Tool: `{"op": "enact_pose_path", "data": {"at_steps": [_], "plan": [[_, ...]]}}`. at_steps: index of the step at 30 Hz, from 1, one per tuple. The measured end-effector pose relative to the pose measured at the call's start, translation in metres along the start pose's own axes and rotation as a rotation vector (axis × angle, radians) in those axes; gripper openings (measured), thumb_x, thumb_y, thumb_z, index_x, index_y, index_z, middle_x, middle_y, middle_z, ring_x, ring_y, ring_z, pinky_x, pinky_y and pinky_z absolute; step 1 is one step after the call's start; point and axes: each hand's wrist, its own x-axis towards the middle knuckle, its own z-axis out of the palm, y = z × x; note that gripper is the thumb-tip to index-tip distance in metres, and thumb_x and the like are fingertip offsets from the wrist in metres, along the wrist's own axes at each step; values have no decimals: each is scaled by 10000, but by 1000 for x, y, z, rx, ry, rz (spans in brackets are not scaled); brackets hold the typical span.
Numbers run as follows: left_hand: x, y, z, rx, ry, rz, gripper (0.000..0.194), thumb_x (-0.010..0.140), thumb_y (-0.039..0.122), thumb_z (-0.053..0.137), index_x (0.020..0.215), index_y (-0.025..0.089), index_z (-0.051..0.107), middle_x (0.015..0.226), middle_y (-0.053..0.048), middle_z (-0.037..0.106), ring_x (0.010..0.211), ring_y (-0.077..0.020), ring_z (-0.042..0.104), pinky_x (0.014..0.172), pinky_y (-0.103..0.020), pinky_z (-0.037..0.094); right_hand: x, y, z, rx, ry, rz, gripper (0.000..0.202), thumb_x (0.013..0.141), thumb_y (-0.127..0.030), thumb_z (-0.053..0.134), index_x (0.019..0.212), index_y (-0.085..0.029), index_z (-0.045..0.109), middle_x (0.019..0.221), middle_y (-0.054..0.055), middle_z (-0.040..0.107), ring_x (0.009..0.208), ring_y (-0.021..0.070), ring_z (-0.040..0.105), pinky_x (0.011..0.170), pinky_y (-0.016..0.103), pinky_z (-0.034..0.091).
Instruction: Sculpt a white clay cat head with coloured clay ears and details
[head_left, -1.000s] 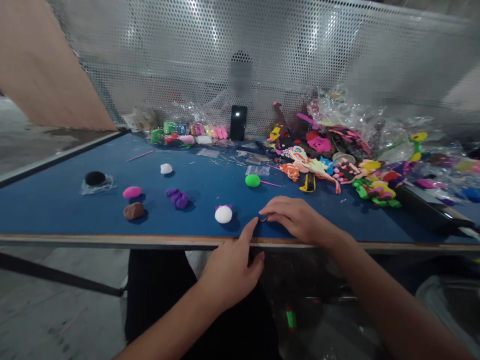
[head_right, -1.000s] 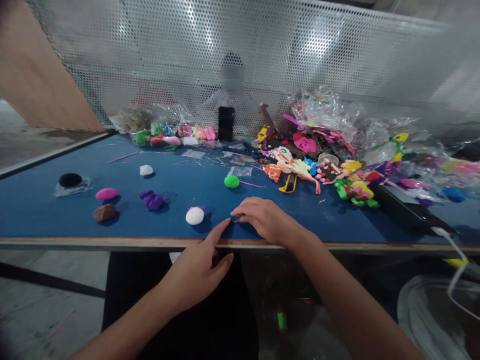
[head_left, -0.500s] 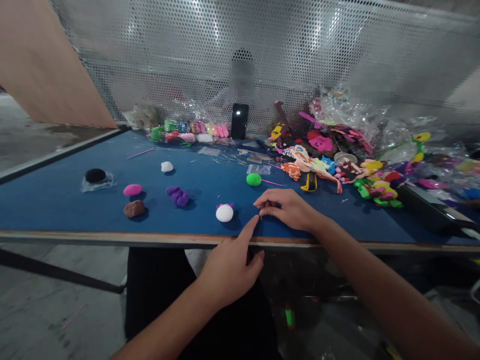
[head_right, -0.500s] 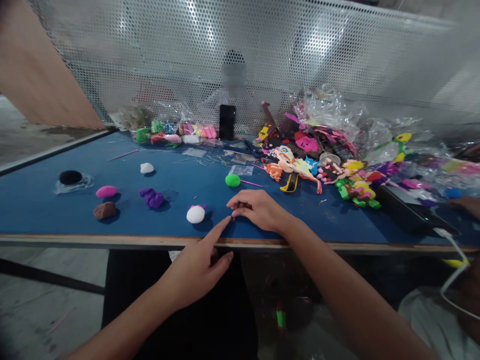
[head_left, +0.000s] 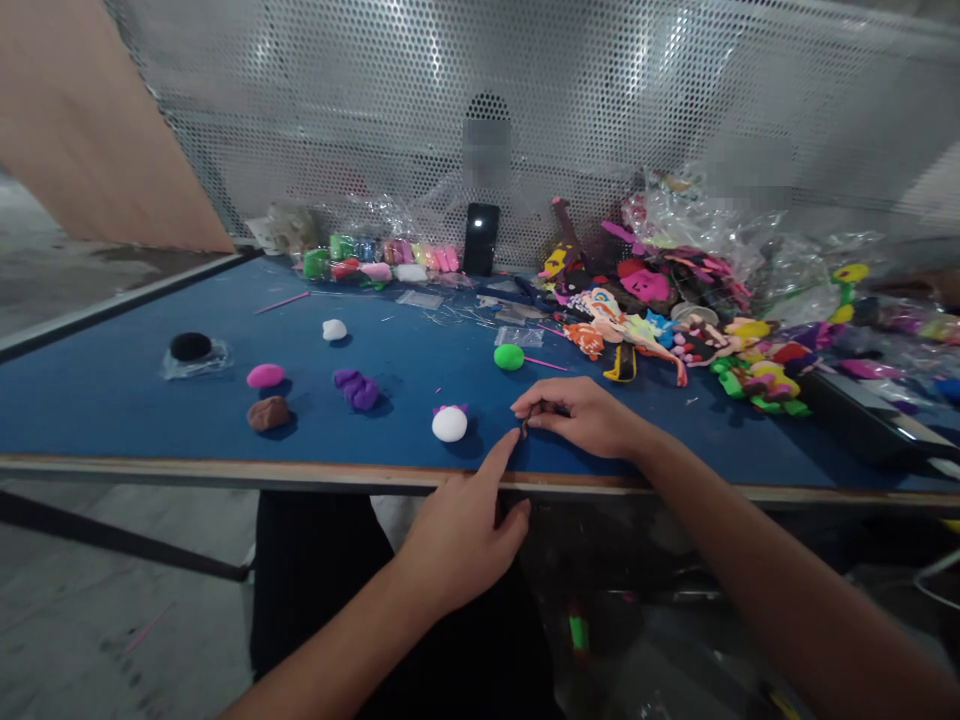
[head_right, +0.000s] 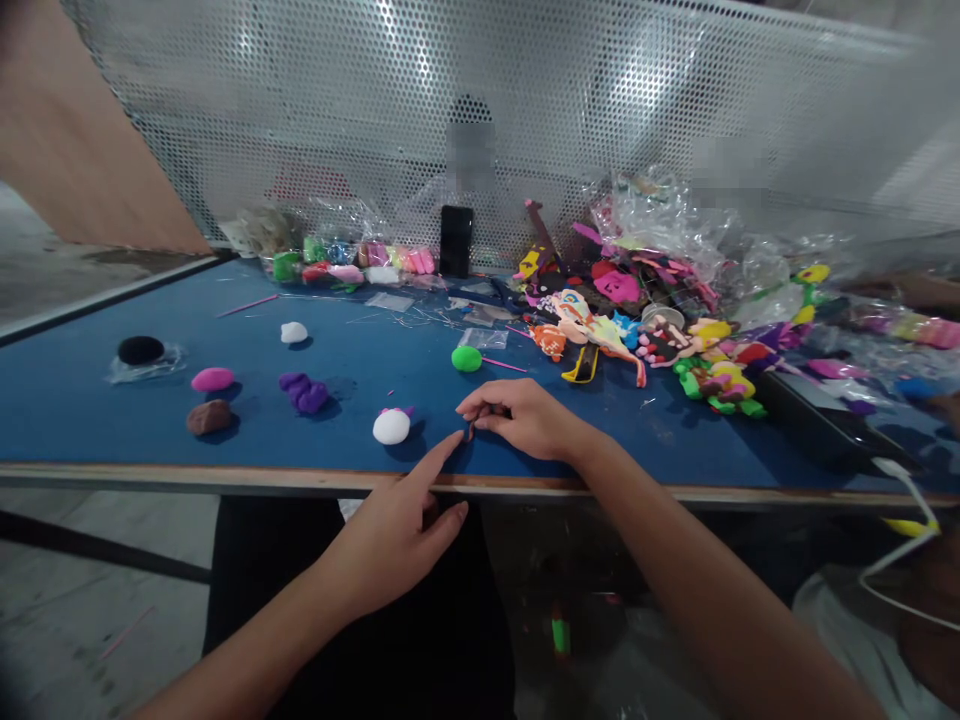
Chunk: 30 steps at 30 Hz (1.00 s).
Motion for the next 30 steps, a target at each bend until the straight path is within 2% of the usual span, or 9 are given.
{"op": "enact_pose_path", "data": {"at_steps": [7,15,22,30], "plan": [[0,1,0,-1,2,5,688,919,342,494,1553,244,247,895,-61,726,690,-224,662,592,-297,444,3,-9,6,-25,36,-20,180,876,-203,641,1039,-207,717,930,31,745,797,155,669,693,277,528],[0,0,1,5,8,-12,694,919,347,497,1556,267,235,890,-65,711,707,-226,656,575,-282,434,-7,-10,7,-74,80,18,203,890,-237,644,1079,-208,713,906,30,755,722,150,656,664,274,519],[0,-2,2,29,14,-1,685,926,363,486,1556,287,229,947,-73,706,718,-227,651,570,-279,423,-17,-19,8,-138,86,24,261,886,-165,616,1122,-230,705,997,33,773,858,167,705,751,280,536],[-7,-6,5,115,21,3,691,953,376,442,1572,263,156,898,-67,717,721,-239,657,554,-284,385,-33,-35,12,-191,142,70,324,897,-129,582,1186,-255,660,1116,30,768,1044,210,708,900,334,540]]}}
